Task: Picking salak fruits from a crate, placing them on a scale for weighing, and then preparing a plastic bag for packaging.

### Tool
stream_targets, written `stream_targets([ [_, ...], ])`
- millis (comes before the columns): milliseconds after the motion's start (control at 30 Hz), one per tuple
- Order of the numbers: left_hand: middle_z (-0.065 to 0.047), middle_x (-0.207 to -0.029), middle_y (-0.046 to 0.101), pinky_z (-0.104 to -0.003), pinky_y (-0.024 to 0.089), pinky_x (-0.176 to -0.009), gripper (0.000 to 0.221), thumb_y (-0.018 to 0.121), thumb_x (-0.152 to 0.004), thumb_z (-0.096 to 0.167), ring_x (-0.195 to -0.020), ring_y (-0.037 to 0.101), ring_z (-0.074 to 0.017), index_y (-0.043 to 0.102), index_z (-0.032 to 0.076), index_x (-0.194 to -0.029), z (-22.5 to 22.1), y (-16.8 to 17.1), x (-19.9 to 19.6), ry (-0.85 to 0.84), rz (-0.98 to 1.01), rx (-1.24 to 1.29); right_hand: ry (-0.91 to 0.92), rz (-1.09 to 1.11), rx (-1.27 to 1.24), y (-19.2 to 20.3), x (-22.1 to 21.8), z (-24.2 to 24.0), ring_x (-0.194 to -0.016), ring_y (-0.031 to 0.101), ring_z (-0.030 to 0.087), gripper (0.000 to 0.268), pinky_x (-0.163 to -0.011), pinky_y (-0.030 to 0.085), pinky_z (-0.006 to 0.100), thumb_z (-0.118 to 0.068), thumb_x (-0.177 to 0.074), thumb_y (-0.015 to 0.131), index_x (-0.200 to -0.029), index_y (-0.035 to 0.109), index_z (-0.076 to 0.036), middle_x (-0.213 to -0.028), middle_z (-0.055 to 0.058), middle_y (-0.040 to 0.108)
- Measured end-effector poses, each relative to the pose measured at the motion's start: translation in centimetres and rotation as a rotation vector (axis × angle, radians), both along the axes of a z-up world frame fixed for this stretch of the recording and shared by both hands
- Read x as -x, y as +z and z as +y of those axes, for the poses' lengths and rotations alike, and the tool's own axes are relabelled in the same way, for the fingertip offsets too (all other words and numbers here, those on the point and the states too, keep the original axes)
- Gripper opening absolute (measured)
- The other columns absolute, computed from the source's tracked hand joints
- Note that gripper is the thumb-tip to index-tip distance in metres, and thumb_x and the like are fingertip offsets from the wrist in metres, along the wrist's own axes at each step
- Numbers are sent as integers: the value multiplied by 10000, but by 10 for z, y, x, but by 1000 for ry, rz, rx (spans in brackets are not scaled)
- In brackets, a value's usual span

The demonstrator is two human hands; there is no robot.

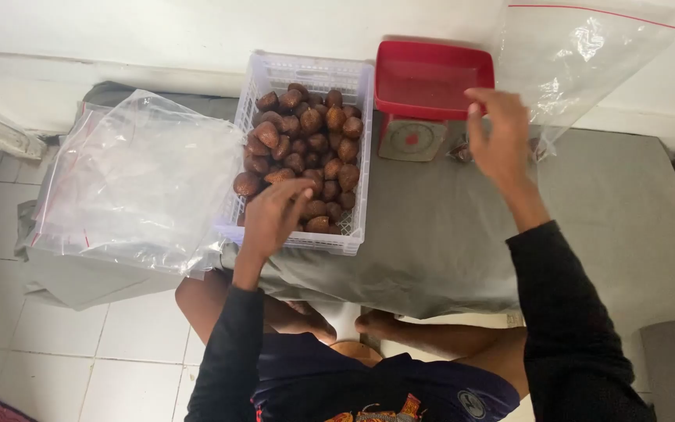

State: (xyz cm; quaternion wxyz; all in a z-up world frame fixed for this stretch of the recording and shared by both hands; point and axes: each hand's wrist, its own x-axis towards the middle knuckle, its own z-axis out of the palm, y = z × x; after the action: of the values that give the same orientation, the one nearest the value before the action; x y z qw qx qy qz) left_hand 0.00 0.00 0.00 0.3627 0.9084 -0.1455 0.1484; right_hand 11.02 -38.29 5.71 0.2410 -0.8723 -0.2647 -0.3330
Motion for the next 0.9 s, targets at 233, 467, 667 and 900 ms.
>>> stream_targets([
  [233, -44, -982, 648, -363, 575, -837, 218, 646, -973, 134, -935, 671, -276, 670, 206, -1178, 8, -68, -54, 153, -198, -308, 150, 356, 127, -50, 24, 107, -1047, 692, 290, 219, -927, 508, 468, -163, -985, 692, -1204, 694, -155, -1067, 51, 735],
  [467, -41, -1321, 536, -472, 517, -923, 233, 669, -966, 282, -1289, 480, -295, 660, 233, -1193, 7, -88, -63, 125, 167, -515, -112, 455, 857, -113, -1, 185, -1109, 591, 285, 294, -919, 345, 463, -275, -865, 750, -1150, 711, -214, -1061, 65, 748],
  [667, -73, -1305, 520, -477, 572, -878, 243, 674, -965, 283, -1273, 495, -331, 653, 174, -1181, 12, -94, -60, 89, 179, -478, -293, 473, 1023, -132, 4, 219, -1192, 553, 304, 369, -1048, 264, 521, -193, -827, 785, -1191, 723, -202, -1070, 76, 759],
  [900, -80, -1318, 506, -485, 588, -869, 257, 689, -958, 294, -1262, 500, -335, 647, 188, -1188, 10, -94, -65, 83, 222, -495, -358, 453, 1094, -153, -2, 212, -1219, 518, 279, 408, -1065, 262, 515, -271, -813, 822, -1200, 705, -218, -1012, 36, 740],
])
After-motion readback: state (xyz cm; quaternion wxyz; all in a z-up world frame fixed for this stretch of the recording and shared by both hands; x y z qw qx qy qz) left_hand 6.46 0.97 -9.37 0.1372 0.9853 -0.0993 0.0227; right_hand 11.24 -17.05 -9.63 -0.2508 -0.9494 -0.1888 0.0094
